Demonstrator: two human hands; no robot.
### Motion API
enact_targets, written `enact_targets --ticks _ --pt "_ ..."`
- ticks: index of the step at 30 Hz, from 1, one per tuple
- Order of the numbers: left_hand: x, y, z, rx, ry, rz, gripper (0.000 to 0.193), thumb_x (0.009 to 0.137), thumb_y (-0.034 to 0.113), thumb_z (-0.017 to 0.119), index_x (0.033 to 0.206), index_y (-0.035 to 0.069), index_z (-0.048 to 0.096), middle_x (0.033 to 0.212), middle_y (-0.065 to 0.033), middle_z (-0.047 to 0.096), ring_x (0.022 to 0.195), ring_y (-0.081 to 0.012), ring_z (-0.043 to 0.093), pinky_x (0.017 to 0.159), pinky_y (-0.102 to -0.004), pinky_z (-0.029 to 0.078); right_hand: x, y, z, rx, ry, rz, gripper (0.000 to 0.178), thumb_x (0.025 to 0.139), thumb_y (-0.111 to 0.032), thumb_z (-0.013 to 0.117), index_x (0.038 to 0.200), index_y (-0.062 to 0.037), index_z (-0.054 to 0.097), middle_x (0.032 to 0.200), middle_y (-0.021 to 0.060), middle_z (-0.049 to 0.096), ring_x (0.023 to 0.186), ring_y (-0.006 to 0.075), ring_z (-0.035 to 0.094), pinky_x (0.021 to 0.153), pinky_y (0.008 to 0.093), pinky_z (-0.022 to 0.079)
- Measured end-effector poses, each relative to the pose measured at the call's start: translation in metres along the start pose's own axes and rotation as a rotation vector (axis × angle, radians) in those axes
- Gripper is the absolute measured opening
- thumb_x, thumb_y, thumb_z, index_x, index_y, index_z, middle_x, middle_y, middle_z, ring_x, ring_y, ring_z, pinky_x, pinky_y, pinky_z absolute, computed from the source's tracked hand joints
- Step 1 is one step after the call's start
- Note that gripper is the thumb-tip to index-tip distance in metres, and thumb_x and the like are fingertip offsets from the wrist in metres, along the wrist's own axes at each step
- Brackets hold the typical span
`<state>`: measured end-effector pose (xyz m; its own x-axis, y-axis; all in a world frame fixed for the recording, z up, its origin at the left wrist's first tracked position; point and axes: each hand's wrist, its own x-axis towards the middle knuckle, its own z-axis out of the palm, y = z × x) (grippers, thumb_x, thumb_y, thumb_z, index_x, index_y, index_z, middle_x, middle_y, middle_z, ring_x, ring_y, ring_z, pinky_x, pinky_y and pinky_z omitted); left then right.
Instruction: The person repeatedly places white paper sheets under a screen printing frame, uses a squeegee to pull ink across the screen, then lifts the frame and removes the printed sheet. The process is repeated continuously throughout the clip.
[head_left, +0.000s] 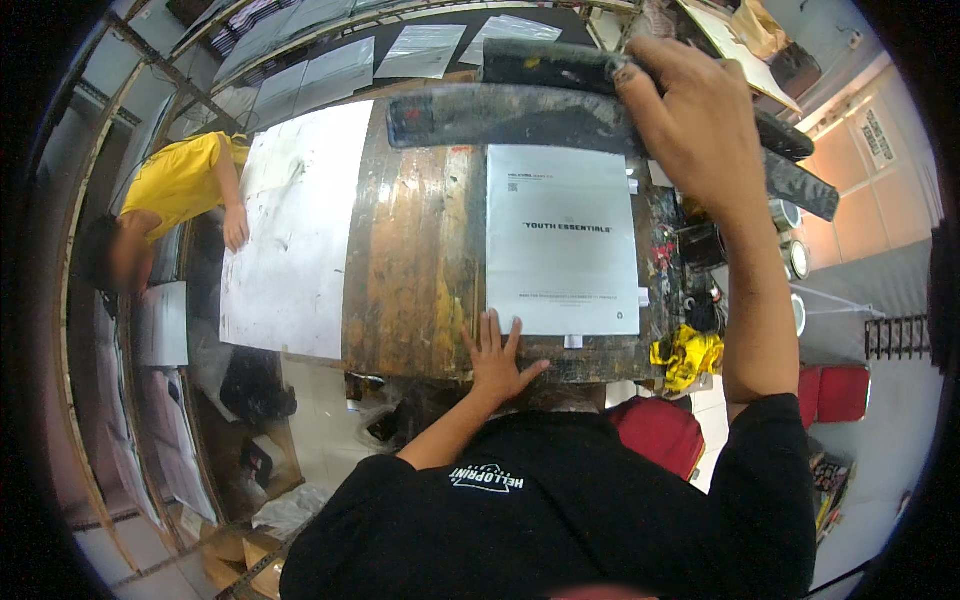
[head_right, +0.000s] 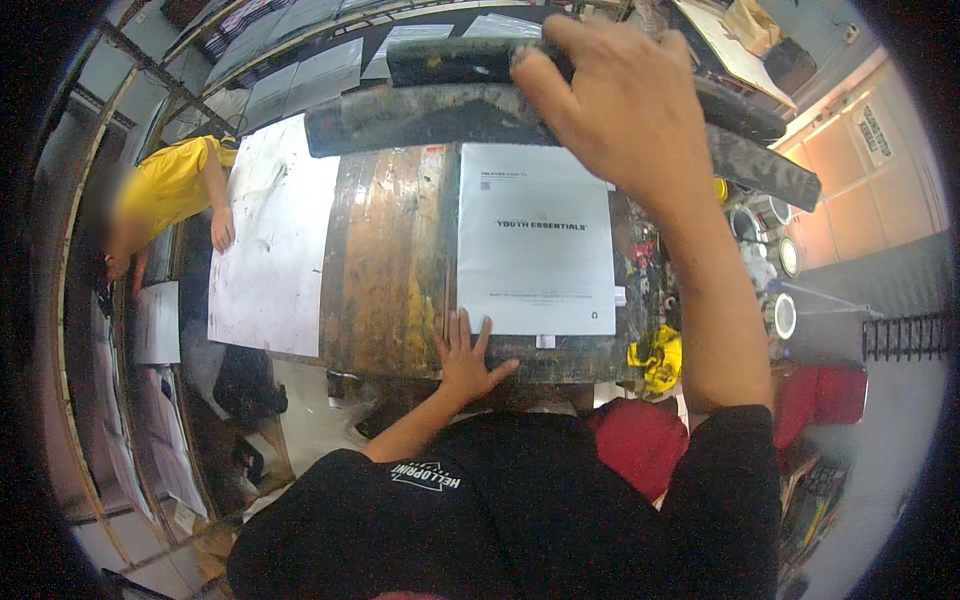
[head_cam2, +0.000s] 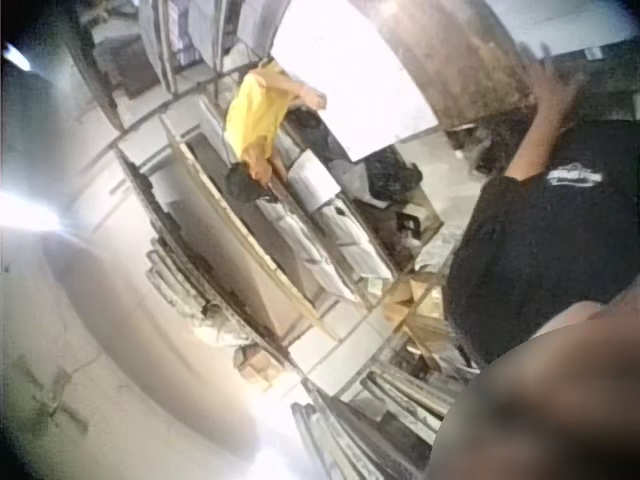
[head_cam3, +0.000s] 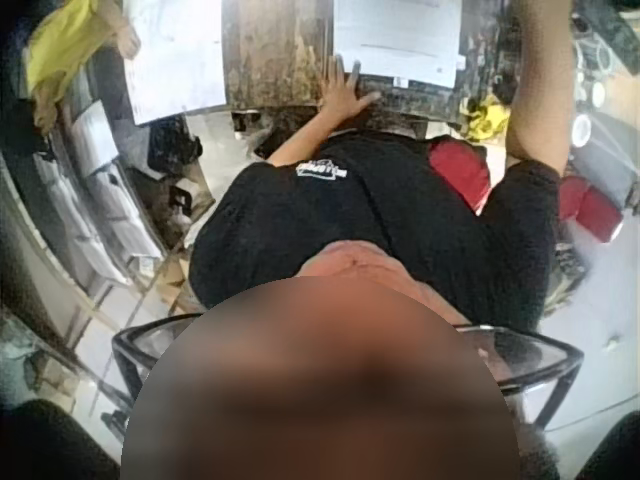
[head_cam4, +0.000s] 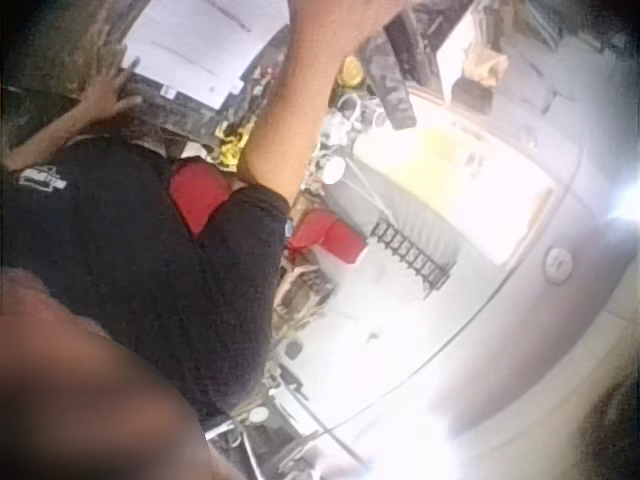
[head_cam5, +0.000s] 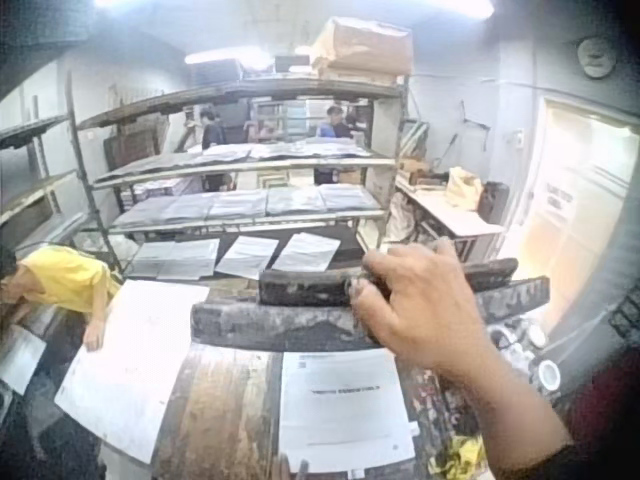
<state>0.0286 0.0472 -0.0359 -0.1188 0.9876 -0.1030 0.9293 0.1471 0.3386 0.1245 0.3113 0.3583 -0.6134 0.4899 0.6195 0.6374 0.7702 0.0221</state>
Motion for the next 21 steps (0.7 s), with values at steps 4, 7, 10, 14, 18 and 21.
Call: enact_targets --ticks 4,7,10,14,18,21 --pt "0.013 0.006 -0.002 0.114 -0.16 -0.021 0.124 0.08 0.095 0.028 0.161 0.001 0.02 0.168 -0.0243 0.008 0.156 -0.0386 -0.007 0.111 -0.0736 -0.017 0.034 0.01 -0.009 0.098 -0.062 0.069 0.039 0.098 -0.039 0.05 0.107 -0.0063 0.069 0.099 0.0218 0.068 0.096 0.0403 0.064 0.088 0.0499 0.044" --pt "0.029 0.021 -0.042 -0.057 -0.051 0.031 0.109 0.085 0.079 0.051 0.155 -0.002 0.031 0.164 -0.0196 0.027 0.154 -0.0352 0.015 0.117 -0.0695 -0.002 0.066 0.004 -0.025 0.222 -0.066 0.125 0.043 0.089 -0.034 0.052 0.07 0.0037 0.058 0.066 0.0216 0.059 0.061 0.0364 0.058 0.061 0.0449 0.045" --pt "0.067 0.045 -0.106 -0.332 0.305 0.249 0.072 0.084 0.034 0.081 0.14 -0.003 0.053 0.147 -0.0215 0.053 0.134 -0.0329 0.055 0.11 -0.0529 0.041 0.079 0.01 -0.023 0.123 0.055 -0.007 0.042 0.089 -0.032 0.051 0.07 0.0047 0.058 0.067 0.0214 0.059 0.066 0.038 0.058 0.07 0.0468 0.045" --pt "0.086 0.034 -0.13 -0.556 0.646 0.022 0.041 0.088 0.01 0.074 0.126 -0.004 0.065 0.119 -0.02 0.071 0.097 -0.0273 0.073 0.083 -0.0378 0.057 0.09 0.017 -0.016 0.063 0.159 -0.136 0.043 0.09 -0.033 0.051 0.069 0.005 0.059 0.066 0.0211 0.059 0.069 0.0391 0.057 0.076 0.0466 0.046" --pt "0.052 -0.064 -0.114 -0.956 0.688 -0.425 0.066 0.079 -0.008 0.057 0.145 -0.002 0.049 0.135 -0.0157 0.059 0.113 -0.0212 0.063 0.092 -0.0324 0.053 0.083 0.009 -0.021 0.059 0.073 0.014 0.046 0.089 -0.036 0.051 0.071 0.0047 0.061 0.065 0.0213 0.059 0.068 0.0385 0.058 0.074 0.0465 0.048" --pt "0.035 -0.173 -0.143 -0.881 0.486 -0.509 0.074 0.075 -0.011 0.056 0.148 -0.003 0.043 0.139 -0.017 0.054 0.118 -0.0214 0.061 0.09 -0.0308 0.054 0.086 -0.001 -0.036 0.106 -0.049 0.23 0.046 0.088 -0.038 0.051 0.072 0.004 0.061 0.064 0.0215 0.059 0.068 0.0374 0.06 0.07 0.0461 0.048"
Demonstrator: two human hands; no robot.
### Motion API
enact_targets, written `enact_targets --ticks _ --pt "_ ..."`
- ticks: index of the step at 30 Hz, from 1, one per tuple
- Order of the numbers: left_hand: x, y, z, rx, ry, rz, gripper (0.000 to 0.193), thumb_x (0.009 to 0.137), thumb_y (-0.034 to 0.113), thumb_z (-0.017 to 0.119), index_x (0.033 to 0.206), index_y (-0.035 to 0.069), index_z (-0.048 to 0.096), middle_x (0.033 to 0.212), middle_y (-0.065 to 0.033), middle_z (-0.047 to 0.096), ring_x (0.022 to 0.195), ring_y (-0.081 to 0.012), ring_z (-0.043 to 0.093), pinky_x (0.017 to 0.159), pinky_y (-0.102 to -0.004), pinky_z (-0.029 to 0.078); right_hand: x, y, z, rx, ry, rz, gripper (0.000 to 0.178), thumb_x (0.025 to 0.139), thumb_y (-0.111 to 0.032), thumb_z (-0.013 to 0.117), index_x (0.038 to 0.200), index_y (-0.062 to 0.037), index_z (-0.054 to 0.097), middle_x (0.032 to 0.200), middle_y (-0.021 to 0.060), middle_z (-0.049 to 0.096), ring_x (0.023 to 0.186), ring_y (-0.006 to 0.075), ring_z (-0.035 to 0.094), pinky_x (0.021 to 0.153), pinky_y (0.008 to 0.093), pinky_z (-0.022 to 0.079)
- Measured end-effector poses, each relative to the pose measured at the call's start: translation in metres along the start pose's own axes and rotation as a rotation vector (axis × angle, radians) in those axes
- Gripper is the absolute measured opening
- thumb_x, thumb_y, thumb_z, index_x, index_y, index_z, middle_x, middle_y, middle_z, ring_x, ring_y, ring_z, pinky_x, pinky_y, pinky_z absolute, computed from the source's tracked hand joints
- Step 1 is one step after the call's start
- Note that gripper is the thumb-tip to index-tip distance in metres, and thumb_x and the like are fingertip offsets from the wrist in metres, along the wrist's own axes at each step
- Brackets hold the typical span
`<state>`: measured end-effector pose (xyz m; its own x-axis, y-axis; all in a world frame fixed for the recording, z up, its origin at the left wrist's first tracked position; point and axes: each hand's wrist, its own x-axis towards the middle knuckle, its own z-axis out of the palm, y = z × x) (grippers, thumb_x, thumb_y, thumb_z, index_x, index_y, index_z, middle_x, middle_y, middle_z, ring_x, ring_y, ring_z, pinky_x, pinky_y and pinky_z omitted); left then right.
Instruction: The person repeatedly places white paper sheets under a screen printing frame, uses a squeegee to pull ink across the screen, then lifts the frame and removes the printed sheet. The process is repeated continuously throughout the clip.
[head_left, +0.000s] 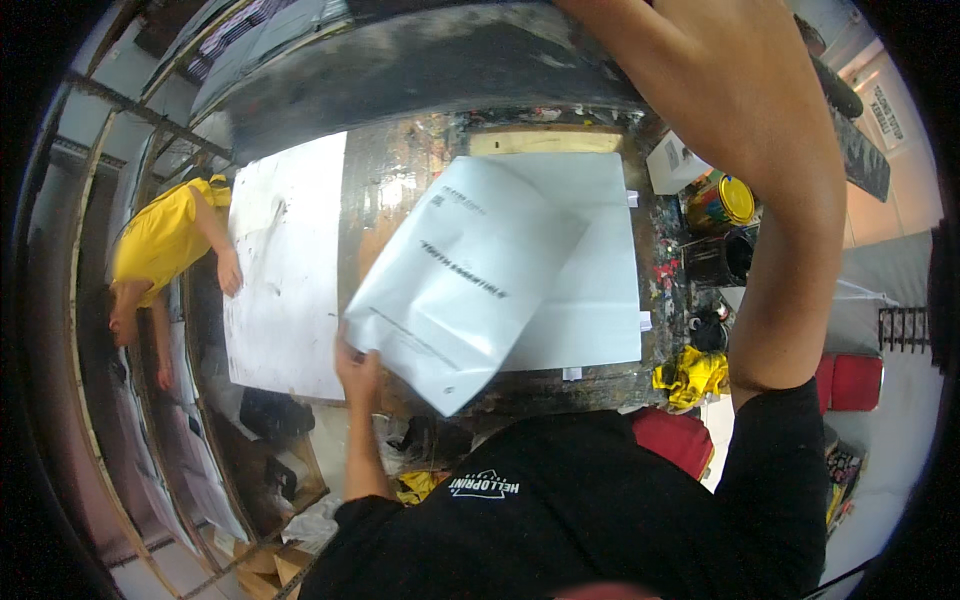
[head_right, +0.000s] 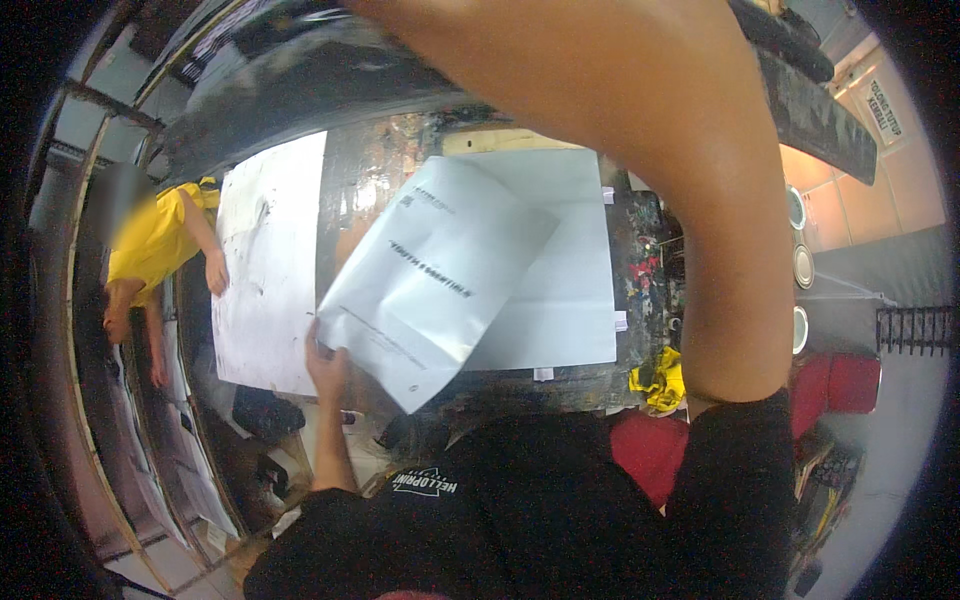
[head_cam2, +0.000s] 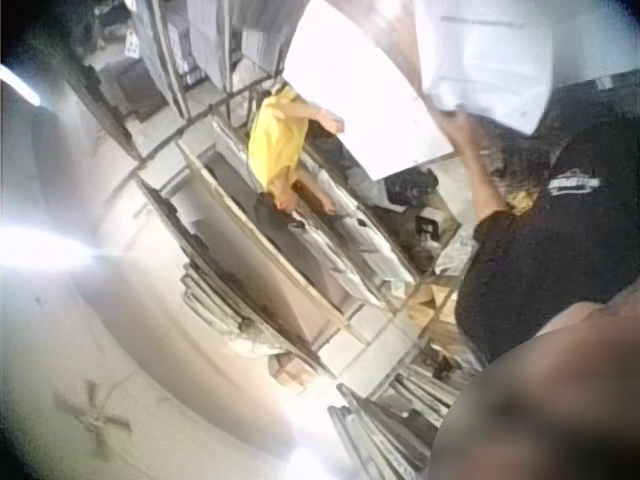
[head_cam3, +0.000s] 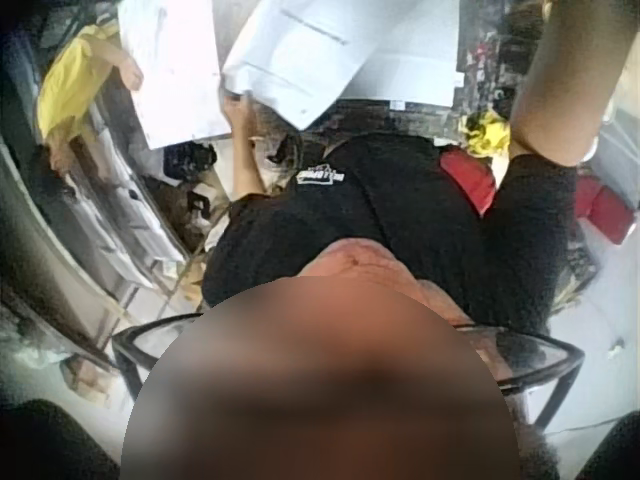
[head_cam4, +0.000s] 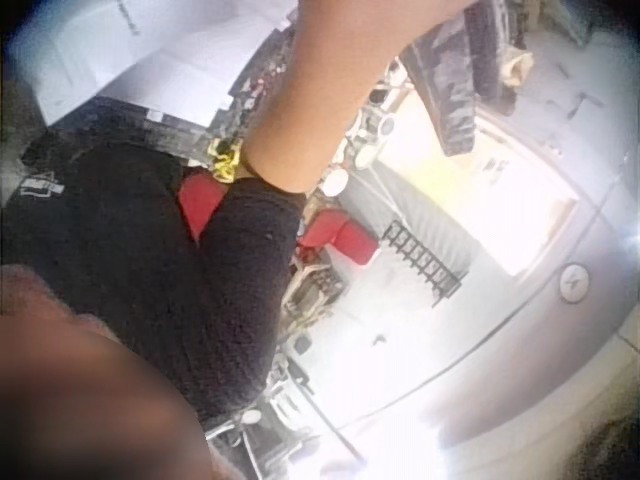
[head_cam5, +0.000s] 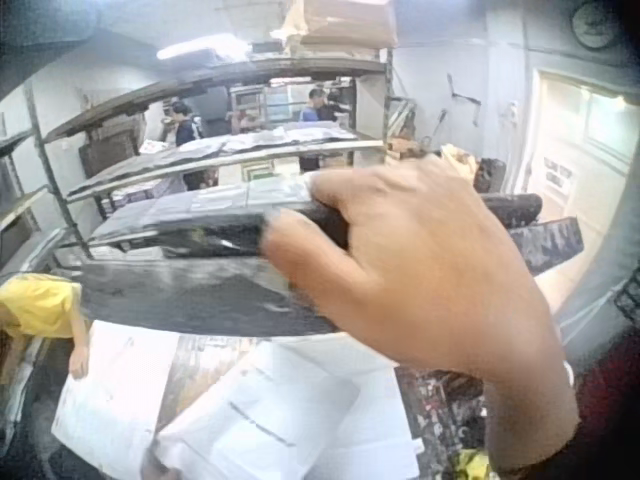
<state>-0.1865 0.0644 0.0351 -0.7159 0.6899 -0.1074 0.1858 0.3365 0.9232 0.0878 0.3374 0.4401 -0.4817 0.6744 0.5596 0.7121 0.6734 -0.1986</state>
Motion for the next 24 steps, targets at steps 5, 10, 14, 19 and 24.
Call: enact_targets --ticks 5,10,14,19,24 --pt "0.089 -0.106 -0.17 0.403 0.138 0.144 0.073 0.071 -0.001 0.061 0.143 -0.002 0.05 0.138 -0.0206 0.059 0.124 -0.0319 0.059 0.102 -0.0415 0.049 -0.02 0.005 0.03 -0.052 0.04 -0.007 0.038 0.093 -0.04 0.05 0.095 -0.0048 0.064 0.086 0.0207 0.064 0.085 0.0379 0.063 0.081 0.0475 0.046" --pt "0.134 -0.013 -0.135 0.589 0.28 0.26 0.092 0.081 0.044 0.083 0.153 0.004 0.041 0.139 -0.0297 0.056 0.131 -0.0392 0.054 0.106 -0.0436 0.047 -0.05 0.029 0.038 -0.106 0.061 -0.111 0.053 0.097 -0.044 0.054 0.135 -0.0086 0.057 0.108 0.0252 0.069 0.103 0.0434 0.064 0.096 0.0515 0.045" --pt "-0.061 0.174 -0.009 -0.376 -0.605 0.358 0.069 0.091 0.036 0.069 0.143 -0.003 0.043 0.149 -0.0206 0.048 0.138 -0.0296 0.044 0.116 -0.0414 0.035 -0.133 0.006 0.049 -0.221 -0.117 -0.034 0.066 0.091 -0.041 0.064 0.145 -0.008 0.048 0.112 0.025 0.066 0.106 0.0437 0.06 0.097 0.0526 0.042" --pt "-0.163 0.112 0.035 -1.279 -0.596 -0.466 0.113 0.091 0.082 0.035 0.158 -0.002 0.0 0.16 -0.0293 0.021 0.151 -0.0423 0.023 0.121 -0.0553 0.029 -0.261 0.013 0.083 -0.006 -0.767 -0.084 0.042 0.09 -0.045 0.068 0.111 -0.009 0.069 0.115 0.0155 0.063 0.113 0.036 0.056 0.097 0.0503 0.041" --pt "-0.154 -0.012 0.07 -0.973 -0.512 -0.854 0.13 0.079 0.095 0.037 0.159 -0.002 0.006 0.16 -0.0313 0.023 0.148 -0.0431 0.029 0.121 -0.052 0.028 -0.393 0.046 0.199 0.202 -0.79 -0.075 0.039 0.089 -0.046 0.069 0.11 -0.0128 0.068 0.099 0.0097 0.065 0.092 0.0318 0.063 0.075 0.0457 0.055"
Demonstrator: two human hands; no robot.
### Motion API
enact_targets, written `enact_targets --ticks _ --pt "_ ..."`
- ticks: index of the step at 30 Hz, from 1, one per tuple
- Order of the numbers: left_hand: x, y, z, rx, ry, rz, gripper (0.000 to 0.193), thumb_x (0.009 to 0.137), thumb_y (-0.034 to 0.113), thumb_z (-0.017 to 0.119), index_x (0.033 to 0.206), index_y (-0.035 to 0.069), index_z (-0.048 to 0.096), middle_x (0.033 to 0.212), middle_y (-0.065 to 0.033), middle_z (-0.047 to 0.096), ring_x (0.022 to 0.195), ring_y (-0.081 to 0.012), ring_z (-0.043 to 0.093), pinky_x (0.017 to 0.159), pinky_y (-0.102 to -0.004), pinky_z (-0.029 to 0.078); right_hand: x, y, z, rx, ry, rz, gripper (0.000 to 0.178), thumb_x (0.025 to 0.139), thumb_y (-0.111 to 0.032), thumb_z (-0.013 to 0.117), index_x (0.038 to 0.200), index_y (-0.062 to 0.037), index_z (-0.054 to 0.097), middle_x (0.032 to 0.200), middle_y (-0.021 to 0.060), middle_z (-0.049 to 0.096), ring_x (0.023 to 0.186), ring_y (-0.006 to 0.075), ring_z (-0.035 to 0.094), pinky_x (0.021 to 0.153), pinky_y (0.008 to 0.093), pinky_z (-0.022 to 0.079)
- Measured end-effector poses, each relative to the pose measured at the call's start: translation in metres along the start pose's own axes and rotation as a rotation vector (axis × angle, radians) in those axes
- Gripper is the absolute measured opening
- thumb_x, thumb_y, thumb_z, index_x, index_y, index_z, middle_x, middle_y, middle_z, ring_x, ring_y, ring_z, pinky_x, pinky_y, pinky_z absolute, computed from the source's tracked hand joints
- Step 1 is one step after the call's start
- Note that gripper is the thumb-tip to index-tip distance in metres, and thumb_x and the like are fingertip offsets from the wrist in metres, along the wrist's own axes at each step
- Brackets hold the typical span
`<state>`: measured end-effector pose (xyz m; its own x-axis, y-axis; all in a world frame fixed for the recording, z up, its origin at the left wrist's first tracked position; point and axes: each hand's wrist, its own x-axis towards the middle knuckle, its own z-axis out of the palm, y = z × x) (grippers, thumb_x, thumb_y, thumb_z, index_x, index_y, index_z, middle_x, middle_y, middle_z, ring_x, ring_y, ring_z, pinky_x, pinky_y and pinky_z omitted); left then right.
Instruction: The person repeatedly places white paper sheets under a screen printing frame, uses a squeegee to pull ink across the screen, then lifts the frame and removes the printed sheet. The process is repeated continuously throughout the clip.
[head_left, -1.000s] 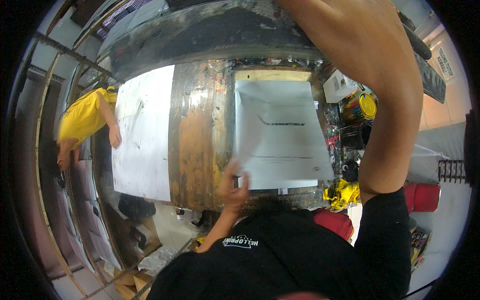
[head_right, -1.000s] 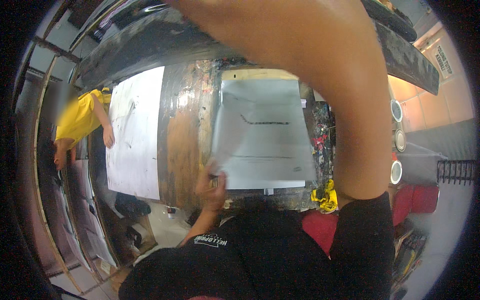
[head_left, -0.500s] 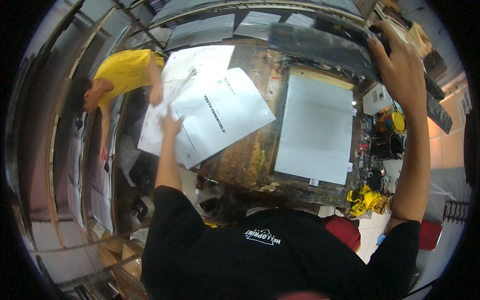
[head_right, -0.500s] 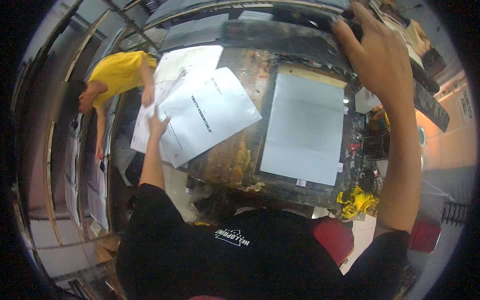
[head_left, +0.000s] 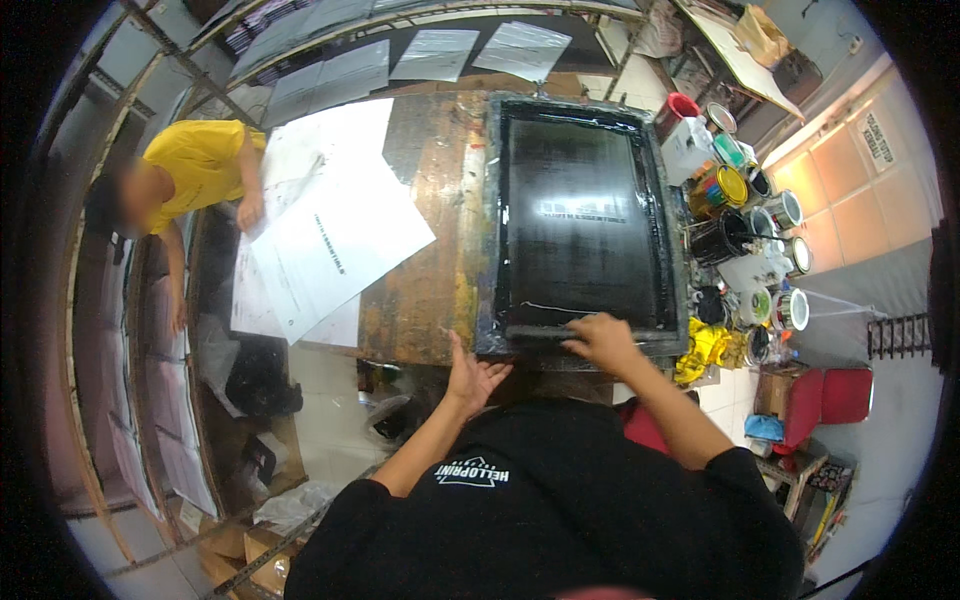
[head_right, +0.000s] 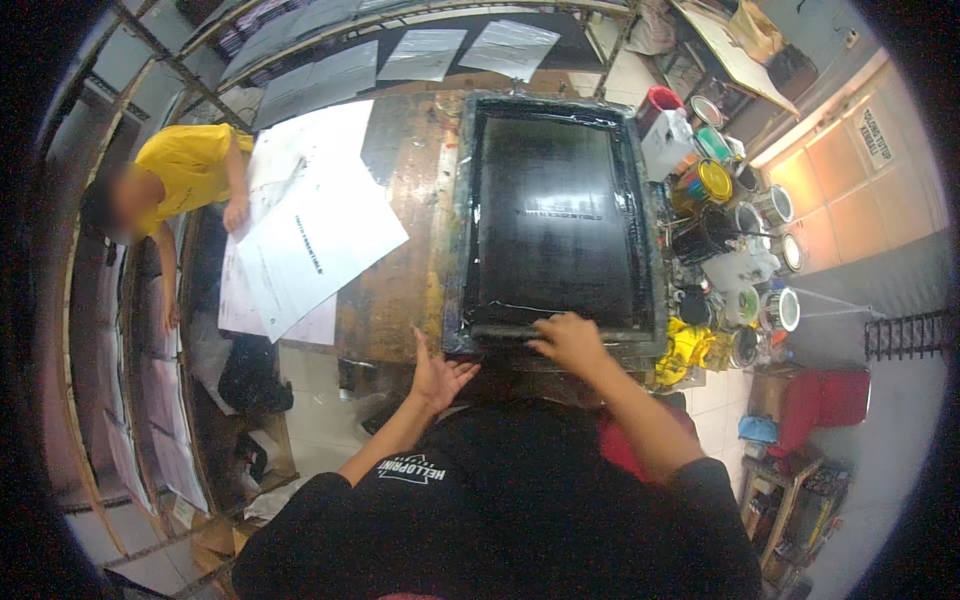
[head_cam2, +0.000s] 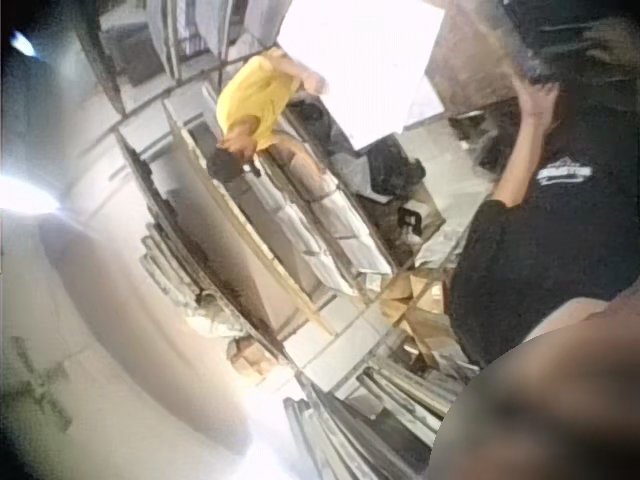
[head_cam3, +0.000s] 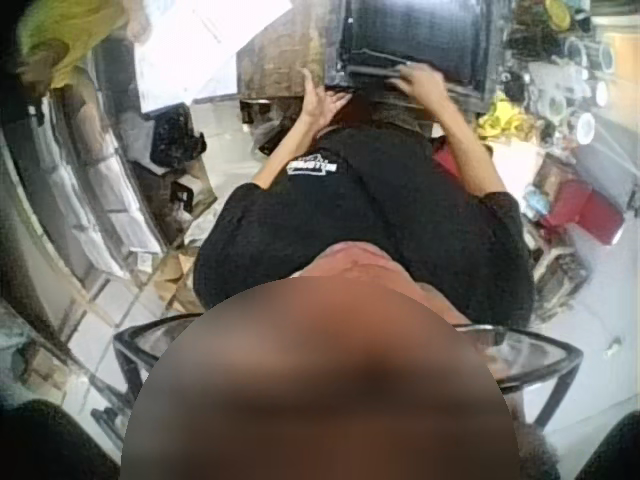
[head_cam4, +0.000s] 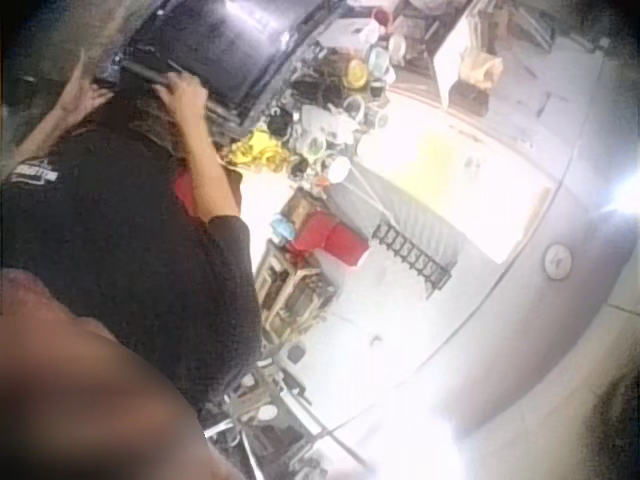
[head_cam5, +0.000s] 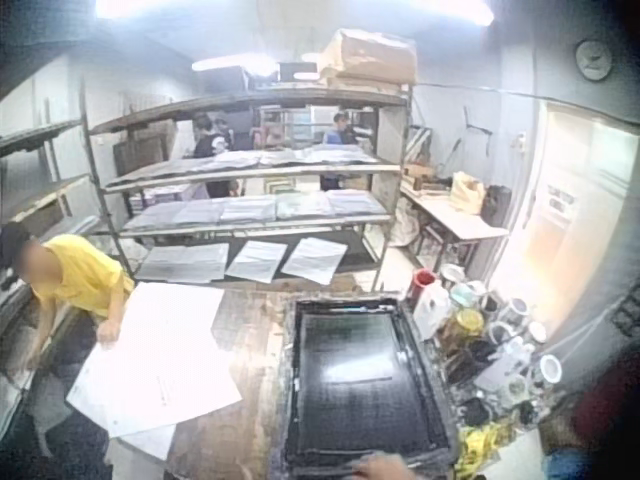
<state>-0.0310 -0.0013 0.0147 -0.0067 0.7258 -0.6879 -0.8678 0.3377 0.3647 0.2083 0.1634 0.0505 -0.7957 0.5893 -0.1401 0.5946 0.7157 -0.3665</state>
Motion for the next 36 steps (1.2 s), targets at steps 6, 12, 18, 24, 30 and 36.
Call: enact_targets --ticks 6,12,18,24,30,36 --pt "0.036 -0.02 -0.021 0.01 0.163 -0.047 0.13 0.077 0.098 0.035 0.161 0.002 0.006 0.161 -0.0286 0.026 0.147 -0.0432 0.031 0.12 -0.0529 0.027 0.027 0.023 0.052 -0.19 0.29 -0.094 0.062 0.07 -0.026 0.085 0.125 -0.0096 0.063 0.107 0.0109 0.062 0.098 0.0323 0.06 0.081 0.0451 0.053" --pt "0.023 -0.005 0.024 0.092 0.388 -0.063 0.125 0.08 0.096 0.031 0.16 0.001 0.015 0.158 -0.0227 0.036 0.144 -0.0401 0.038 0.117 -0.0556 0.028 0.23 0.125 -0.005 -0.24 0.347 -0.024 0.052 0.079 -0.03 0.08 0.124 -0.0115 0.062 0.112 0.0108 0.063 0.103 0.0316 0.06 0.082 0.0451 0.053" --pt "0.008 -0.009 0.03 0.035 0.498 -0.039 0.123 0.082 0.095 0.028 0.161 0.002 0.012 0.16 -0.0227 0.034 0.144 -0.0408 0.038 0.117 -0.0569 0.028 0.389 0.213 -0.105 -0.156 0.108 -0.049 0.05 0.095 -0.059 0.055 0.113 -0.0146 0.068 0.096 0.0148 0.072 0.096 0.0356 0.07 0.075 0.0506 0.057" --pt "0.002 -0.02 0.023 0.136 0.503 0.101 0.102 0.093 0.084 0.028 0.157 0.005 0.027 0.151 -0.0187 0.046 0.133 -0.0376 0.051 0.105 -0.0574 0.044 0.351 0.201 -0.055 -0.276 0.439 -0.068 0.042 0.093 -0.054 0.061 0.109 -0.0152 0.065 0.093 0.0115 0.069 0.089 0.0347 0.069 0.071 0.0494 0.057" --pt "-0.014 -0.016 0.014 0.289 0.26 0.233 0.09 0.099 0.075 0.031 0.149 0.001 0.034 0.139 -0.0203 0.054 0.12 -0.0335 0.061 0.098 -0.052 0.053 0.147 0.084 -0.033 -0.213 0.297 -0.054 0.043 0.083 -0.038 0.077 0.111 -0.0107 0.06 0.098 0.012 0.066 0.09 0.0315 0.067 0.068 0.0439 0.059" --pt "-0.056 0.023 0.053 0.113 0.022 0.366 0.076 0.101 0.065 0.04 0.134 -0.003 0.033 0.121 -0.0256 0.058 0.115 -0.0402 0.063 0.103 -0.0577 0.051 0.01 -0.036 -0.121 -0.112 0.111 0.033 0.047 0.088 -0.044 0.069 0.11 -0.0045 0.056 0.092 0.0152 0.063 0.094 0.0371 0.064 0.073 0.0485 0.057"
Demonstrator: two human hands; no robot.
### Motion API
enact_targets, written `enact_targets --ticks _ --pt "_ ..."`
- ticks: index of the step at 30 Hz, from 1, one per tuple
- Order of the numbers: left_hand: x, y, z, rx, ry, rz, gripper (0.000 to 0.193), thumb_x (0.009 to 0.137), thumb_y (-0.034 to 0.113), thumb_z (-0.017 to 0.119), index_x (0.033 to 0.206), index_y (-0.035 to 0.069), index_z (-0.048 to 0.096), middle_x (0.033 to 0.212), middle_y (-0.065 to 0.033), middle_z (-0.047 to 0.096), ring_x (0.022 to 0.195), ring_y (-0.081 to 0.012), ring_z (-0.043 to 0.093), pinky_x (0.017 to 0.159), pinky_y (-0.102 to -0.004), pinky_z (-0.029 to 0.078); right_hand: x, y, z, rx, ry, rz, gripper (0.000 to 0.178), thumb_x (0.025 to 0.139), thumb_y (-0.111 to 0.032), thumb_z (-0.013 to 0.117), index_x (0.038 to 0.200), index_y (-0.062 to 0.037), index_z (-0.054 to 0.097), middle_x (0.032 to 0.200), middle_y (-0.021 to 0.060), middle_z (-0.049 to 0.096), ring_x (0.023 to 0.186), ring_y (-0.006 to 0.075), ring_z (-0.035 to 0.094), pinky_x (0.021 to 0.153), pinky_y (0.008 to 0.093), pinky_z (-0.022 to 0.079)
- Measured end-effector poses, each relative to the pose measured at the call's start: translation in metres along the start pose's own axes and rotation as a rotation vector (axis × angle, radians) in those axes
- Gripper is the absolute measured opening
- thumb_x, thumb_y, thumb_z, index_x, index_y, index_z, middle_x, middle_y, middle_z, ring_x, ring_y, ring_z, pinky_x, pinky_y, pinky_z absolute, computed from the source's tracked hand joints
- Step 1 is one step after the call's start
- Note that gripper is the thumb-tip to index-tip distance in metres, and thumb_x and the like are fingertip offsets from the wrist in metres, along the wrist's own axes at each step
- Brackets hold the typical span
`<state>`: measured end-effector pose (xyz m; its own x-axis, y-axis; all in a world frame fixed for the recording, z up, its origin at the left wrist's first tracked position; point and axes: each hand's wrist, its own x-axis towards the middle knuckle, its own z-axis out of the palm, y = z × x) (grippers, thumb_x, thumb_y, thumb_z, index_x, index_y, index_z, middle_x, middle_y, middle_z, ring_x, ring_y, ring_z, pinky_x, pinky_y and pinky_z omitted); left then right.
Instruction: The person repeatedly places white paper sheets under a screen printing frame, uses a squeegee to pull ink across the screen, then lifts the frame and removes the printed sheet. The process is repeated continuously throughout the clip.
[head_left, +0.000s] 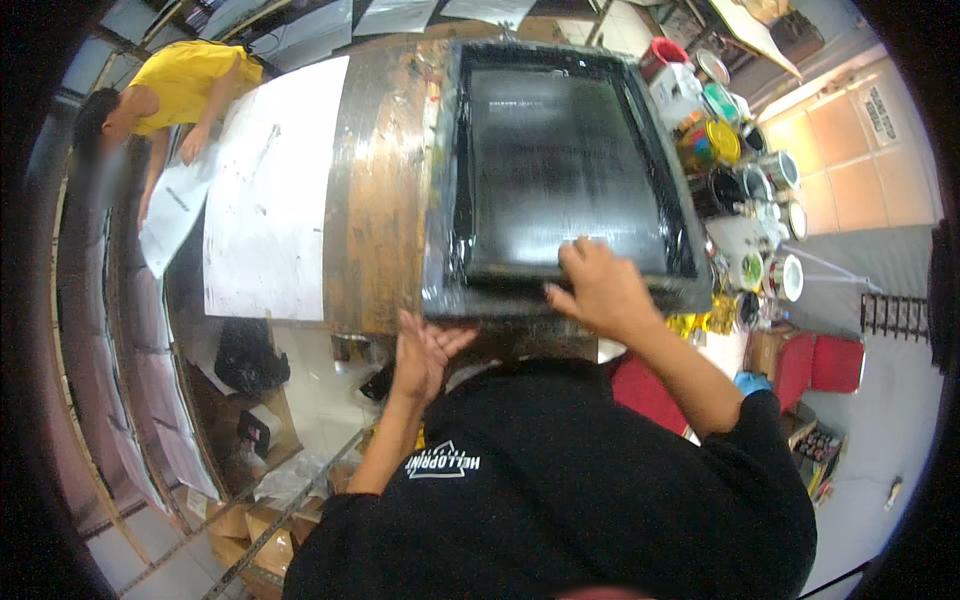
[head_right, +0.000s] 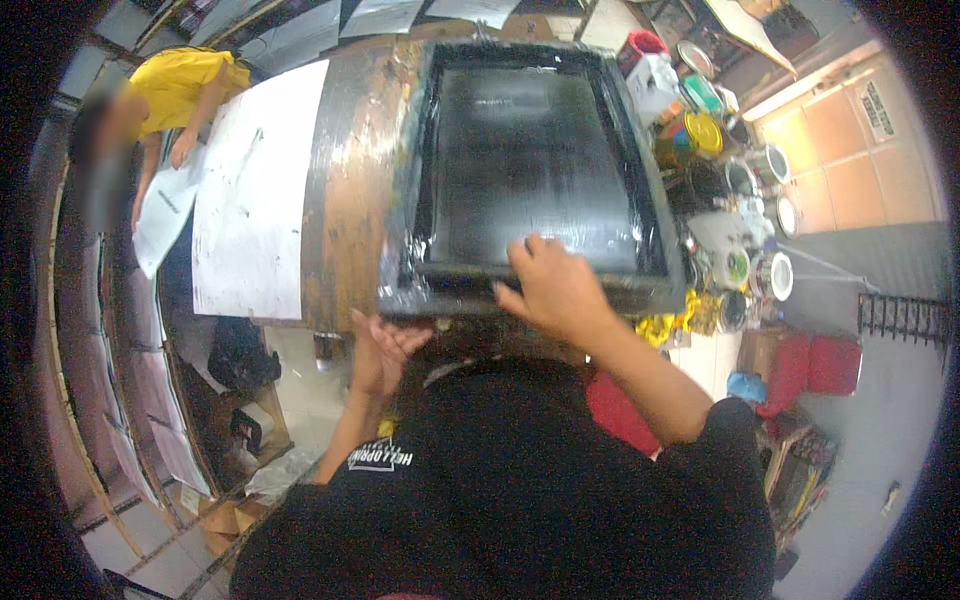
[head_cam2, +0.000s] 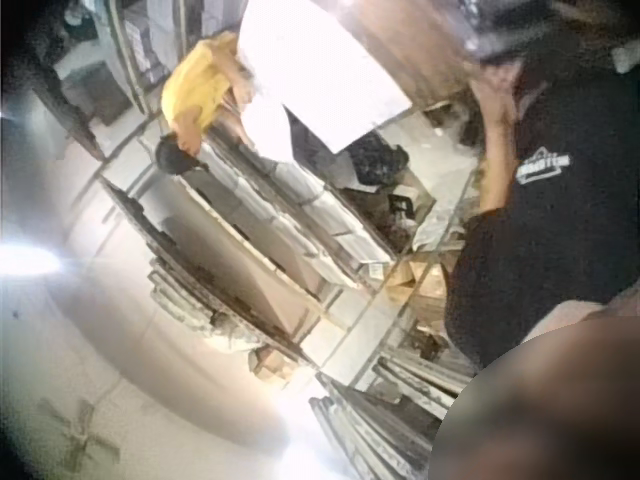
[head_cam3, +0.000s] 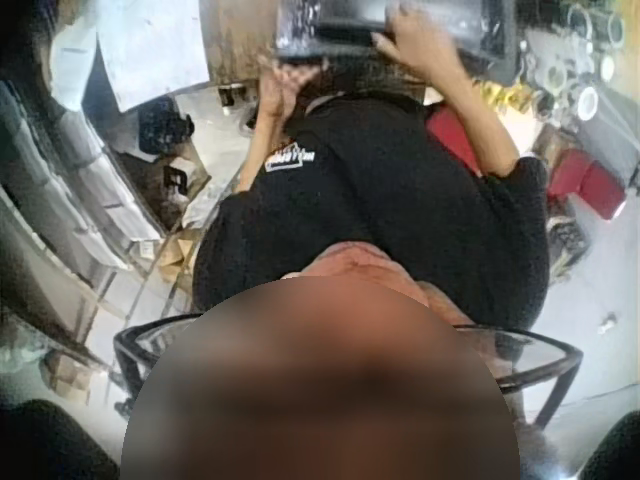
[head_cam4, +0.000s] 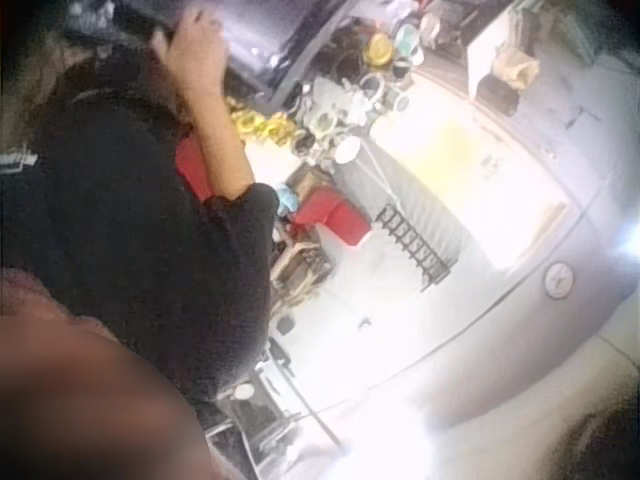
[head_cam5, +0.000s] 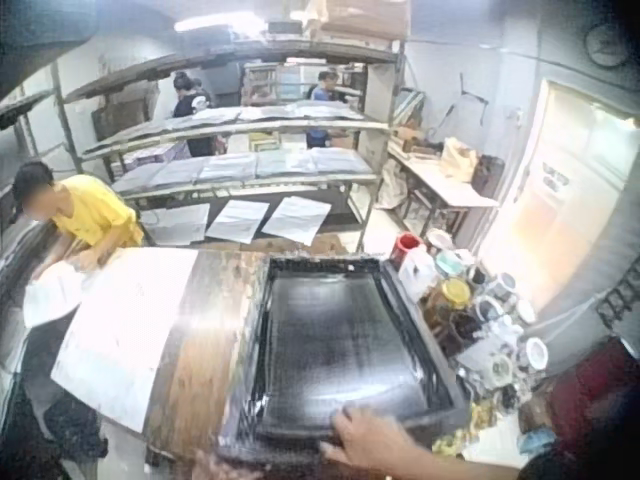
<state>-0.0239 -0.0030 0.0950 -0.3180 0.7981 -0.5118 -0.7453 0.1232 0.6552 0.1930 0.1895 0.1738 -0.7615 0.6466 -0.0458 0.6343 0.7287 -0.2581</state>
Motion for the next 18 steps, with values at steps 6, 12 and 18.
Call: enact_targets --ticks 6,12,18 --pt "0.006 0.081 0.063 0.0 -0.643 0.463 0.089 0.1 0.07 0.027 0.154 -0.001 0.025 0.155 -0.0332 0.034 0.145 -0.0441 0.036 0.12 -0.0549 0.031 0.042 -0.024 -0.113 -0.282 0.572 -0.101 0.031 0.089 -0.034 0.063 0.104 -0.006 0.061 0.09 0.0134 0.06 0.094 0.0327 0.06 0.087 0.048 0.04" --pt "0.075 -0.051 0.039 1.929 -0.05 0.643 0.096 0.096 0.073 0.038 0.161 0.004 0.021 0.162 -0.0373 0.01 0.155 -0.0461 -0.004 0.118 -0.0682 -0.009 0.084 -0.028 -0.167 -0.162 0.778 -0.131 0.032 0.085 -0.032 0.054 0.074 -0.0021 0.055 0.067 0.018 0.058 0.067 0.0355 0.057 0.078 0.0474 0.041" --pt "0.093 -0.128 -0.007 1.988 -0.161 0.568 0.112 0.087 0.086 0.039 0.16 0.002 0.023 0.164 -0.0359 0.004 0.155 -0.0452 -0.006 0.112 -0.0735 -0.015 0.129 -0.003 -0.216 -0.1 0.721 -0.16 0.038 0.087 -0.029 0.05 0.069 0.0047 0.056 0.066 0.0224 0.059 0.068 0.0419 0.059 0.072 0.0511 0.047"
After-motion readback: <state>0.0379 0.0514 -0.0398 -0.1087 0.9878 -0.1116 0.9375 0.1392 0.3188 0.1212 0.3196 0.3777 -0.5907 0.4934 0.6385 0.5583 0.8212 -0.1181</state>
